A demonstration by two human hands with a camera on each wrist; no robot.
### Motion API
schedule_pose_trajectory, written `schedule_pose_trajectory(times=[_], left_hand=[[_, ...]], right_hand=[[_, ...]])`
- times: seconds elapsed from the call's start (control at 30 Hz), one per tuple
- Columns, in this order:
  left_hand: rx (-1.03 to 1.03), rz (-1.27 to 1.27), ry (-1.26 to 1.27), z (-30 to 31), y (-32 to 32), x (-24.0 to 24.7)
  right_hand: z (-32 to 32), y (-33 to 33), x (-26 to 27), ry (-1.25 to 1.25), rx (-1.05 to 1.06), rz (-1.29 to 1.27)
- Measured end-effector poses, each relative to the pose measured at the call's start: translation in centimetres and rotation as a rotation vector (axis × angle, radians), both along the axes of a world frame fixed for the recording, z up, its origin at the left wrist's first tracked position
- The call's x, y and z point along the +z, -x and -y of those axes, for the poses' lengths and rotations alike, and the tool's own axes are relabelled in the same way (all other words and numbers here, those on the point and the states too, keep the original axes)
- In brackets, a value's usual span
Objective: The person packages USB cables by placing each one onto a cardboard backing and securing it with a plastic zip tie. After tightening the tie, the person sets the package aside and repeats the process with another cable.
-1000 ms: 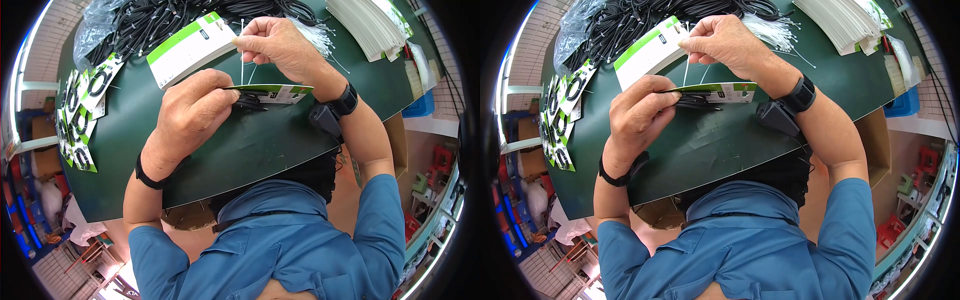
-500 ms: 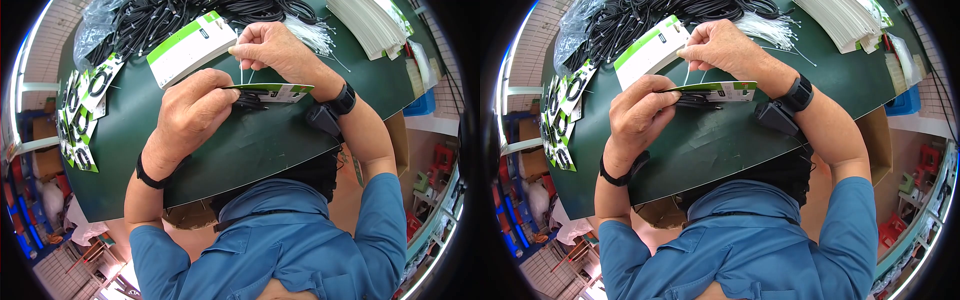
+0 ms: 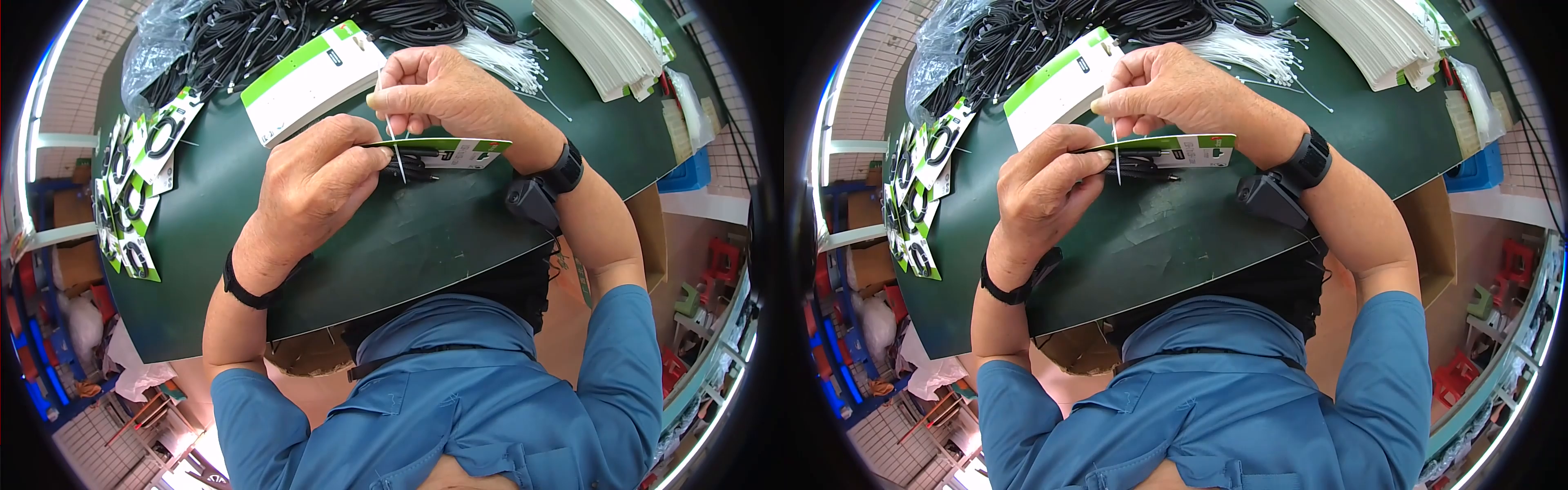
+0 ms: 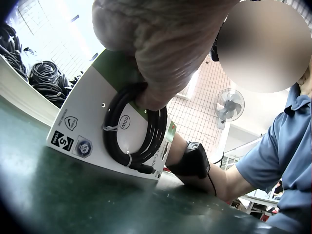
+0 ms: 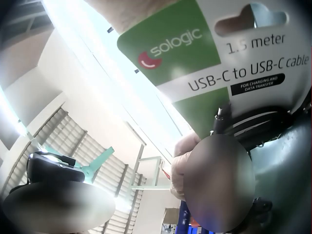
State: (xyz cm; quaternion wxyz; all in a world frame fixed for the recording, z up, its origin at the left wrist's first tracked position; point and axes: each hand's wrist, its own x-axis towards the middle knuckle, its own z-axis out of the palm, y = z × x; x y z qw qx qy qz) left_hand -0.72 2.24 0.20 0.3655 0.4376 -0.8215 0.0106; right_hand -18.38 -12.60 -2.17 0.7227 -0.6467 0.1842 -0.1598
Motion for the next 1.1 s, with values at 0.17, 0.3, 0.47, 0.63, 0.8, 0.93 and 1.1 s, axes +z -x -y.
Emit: schedule_pose_trajectory(times=[0.17,0.3,0.47,0.63,0.8,0.93,1.1], left_hand=[[0.001,-0.007,0.02,0.2,0.1,0.2],[0.013,-0.01,0.019,0.2,0.4,0.5],[0.011,0.022,0.002,0.2,0.4,0.7],[-0.025,0.025,0.043,0.5,0.1,0.1],[-0.019,0.033,0.049,0.6,-0.1,-0.2],[-0.007,0.011,0.045,0.7,-0.2,-0.3],[0.009,-0.042,-0.02,0.3,0.1,0.3]], right_hand=[[0.6,0.0,0.2,-0.018,0.158,0.047],[0.2,0.5,1.5,-0.071,0.082,-0.029],[0.3,0.8,1.9,-0.106,0.07,-0.078],[0.5,0.9,1.5,-0.053,0.172,-0.109],[0.4,0.8,1.3,-0.054,0.21,-0.118],[0.5,0.6,1.2,0.032,0.183,-0.149],[0.4,0.5,1.1,0.052,0.213,-0.167]])
